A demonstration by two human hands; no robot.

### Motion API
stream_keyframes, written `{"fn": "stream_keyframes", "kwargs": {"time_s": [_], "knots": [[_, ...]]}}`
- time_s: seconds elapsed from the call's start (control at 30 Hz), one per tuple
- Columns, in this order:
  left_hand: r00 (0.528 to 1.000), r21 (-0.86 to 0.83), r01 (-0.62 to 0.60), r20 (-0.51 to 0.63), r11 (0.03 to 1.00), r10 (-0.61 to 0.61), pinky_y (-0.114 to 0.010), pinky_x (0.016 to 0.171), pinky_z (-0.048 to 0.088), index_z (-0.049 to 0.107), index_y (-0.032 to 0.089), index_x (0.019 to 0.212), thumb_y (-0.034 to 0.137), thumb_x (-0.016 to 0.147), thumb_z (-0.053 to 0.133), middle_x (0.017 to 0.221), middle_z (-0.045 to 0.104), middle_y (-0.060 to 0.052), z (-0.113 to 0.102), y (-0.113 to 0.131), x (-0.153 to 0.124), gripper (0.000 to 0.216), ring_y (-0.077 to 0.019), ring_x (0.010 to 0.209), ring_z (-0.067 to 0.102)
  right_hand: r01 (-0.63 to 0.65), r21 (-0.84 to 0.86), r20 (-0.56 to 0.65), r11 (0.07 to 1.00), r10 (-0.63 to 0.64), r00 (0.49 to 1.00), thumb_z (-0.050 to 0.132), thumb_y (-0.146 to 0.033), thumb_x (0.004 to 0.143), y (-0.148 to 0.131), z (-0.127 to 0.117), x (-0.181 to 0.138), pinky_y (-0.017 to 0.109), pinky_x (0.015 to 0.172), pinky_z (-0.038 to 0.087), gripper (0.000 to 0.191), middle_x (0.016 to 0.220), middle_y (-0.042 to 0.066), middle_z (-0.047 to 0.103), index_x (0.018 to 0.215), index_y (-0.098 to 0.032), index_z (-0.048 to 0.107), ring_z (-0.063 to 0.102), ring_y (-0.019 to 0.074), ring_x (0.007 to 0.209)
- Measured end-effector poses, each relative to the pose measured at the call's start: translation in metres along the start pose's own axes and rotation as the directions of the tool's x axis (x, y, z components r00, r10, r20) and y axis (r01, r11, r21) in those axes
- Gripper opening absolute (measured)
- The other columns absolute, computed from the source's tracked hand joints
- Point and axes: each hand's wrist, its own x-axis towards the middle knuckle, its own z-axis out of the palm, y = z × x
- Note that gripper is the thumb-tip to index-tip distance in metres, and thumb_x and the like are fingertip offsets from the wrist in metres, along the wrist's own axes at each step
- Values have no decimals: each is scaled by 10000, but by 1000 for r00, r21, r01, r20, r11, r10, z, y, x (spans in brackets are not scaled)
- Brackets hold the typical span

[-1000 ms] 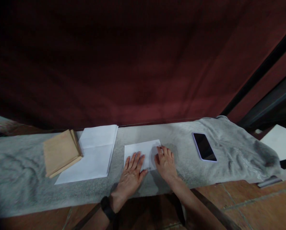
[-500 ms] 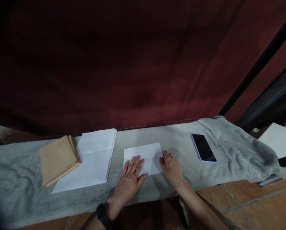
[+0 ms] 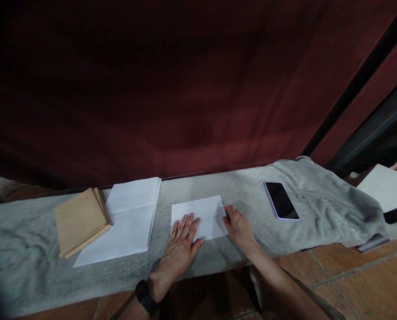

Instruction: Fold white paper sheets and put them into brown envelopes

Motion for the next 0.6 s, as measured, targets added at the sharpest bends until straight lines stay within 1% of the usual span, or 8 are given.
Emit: {"fn": "stream_keyframes", "kwargs": {"time_s": [0.17, 0.23, 0.3, 0.4, 0.43, 0.5, 0.53, 0.6], "knots": [[1000, -1, -9, 10, 1000, 9, -579, 1193, 363, 398, 201, 1542, 471, 1013, 478, 1631, 368, -127, 0, -2, 1, 599, -323, 1508, 335, 38, -70, 1, 997, -38, 999, 470, -199, 929, 2, 0, -3, 317, 802, 534, 299, 1013, 72, 717, 1205, -199, 586, 709, 212, 859], [1000, -2, -8, 8, 1000, 8, -576, 1193, 362, 392, 202, 1545, 473, 1014, 476, 1630, 369, -128, 1, -2, 1, 602, -321, 1505, 343, 41, -101, -14, 994, -43, 999, 451, -198, 944, 1, -2, -4, 331, 810, 546, 305, 1038, 85, 704, 1212, -197, 596, 706, 214, 849], [1000, -6, -3, 2, 1000, 3, -574, 1197, 357, 379, 205, 1552, 469, 1014, 479, 1634, 361, -126, 1, -2, 0, 609, -317, 1507, 340, 85, -120, -46, 989, -91, 995, 423, -209, 968, -3, -4, -4, 355, 849, 554, 322, 1069, 102, 694, 1232, -193, 607, 700, 227, 896], [1000, -15, 0, -14, 1000, 0, -574, 1205, 344, 348, 221, 1568, 463, 1017, 475, 1642, 349, -114, 3, 0, -1, 616, -308, 1523, 307, 236, -128, -79, 963, -247, 966, 401, -268, 1011, -14, 0, -6, 416, 1002, 523, 384, 1247, 137, 666, 1341, -184, 578, 647, 259, 1142], [1000, -17, 3, -18, 1000, -3, -575, 1208, 337, 338, 227, 1573, 467, 1019, 468, 1644, 347, -110, 3, 0, -1, 618, -304, 1528, 296, 289, -138, -72, 947, -301, 951, 400, -296, 1023, -18, 4, -7, 435, 1056, 496, 417, 1345, 142, 630, 1398, -185, 546, 600, 264, 1242], [1000, -16, 11, -26, 1000, -12, -575, 1217, 321, 332, 233, 1576, 473, 1025, 449, 1645, 347, -107, 4, 2, -1, 612, -297, 1532, 286, 379, -177, -20, 908, -389, 921, 402, -355, 1042, -25, 13, -12, 457, 1135, 436, 493, 1532, 129, 501, 1504, -191, 453, 477, 263, 1401], [999, -14, 15, -28, 1000, -16, -572, 1223, 313, 331, 230, 1576, 470, 1029, 440, 1646, 344, -109, 5, 2, -1, 608, -291, 1534, 283, 408, -209, 4, 889, -417, 909, 400, -380, 1049, -28, 19, -14, 466, 1165, 402, 519, 1586, 116, 442, 1535, -198, 418, 421, 261, 1449], [999, -11, 21, -31, 1000, -21, -556, 1232, 304, 320, 214, 1580, 442, 1038, 424, 1649, 332, -116, 7, 1, -2, 597, -279, 1537, 275, 448, -273, 39, 851, -456, 889, 398, -397, 1058, -29, 29, -20, 469, 1207, 341, 535, 1627, 100, 383, 1557, -204, 392, 374, 251, 1484]]}}
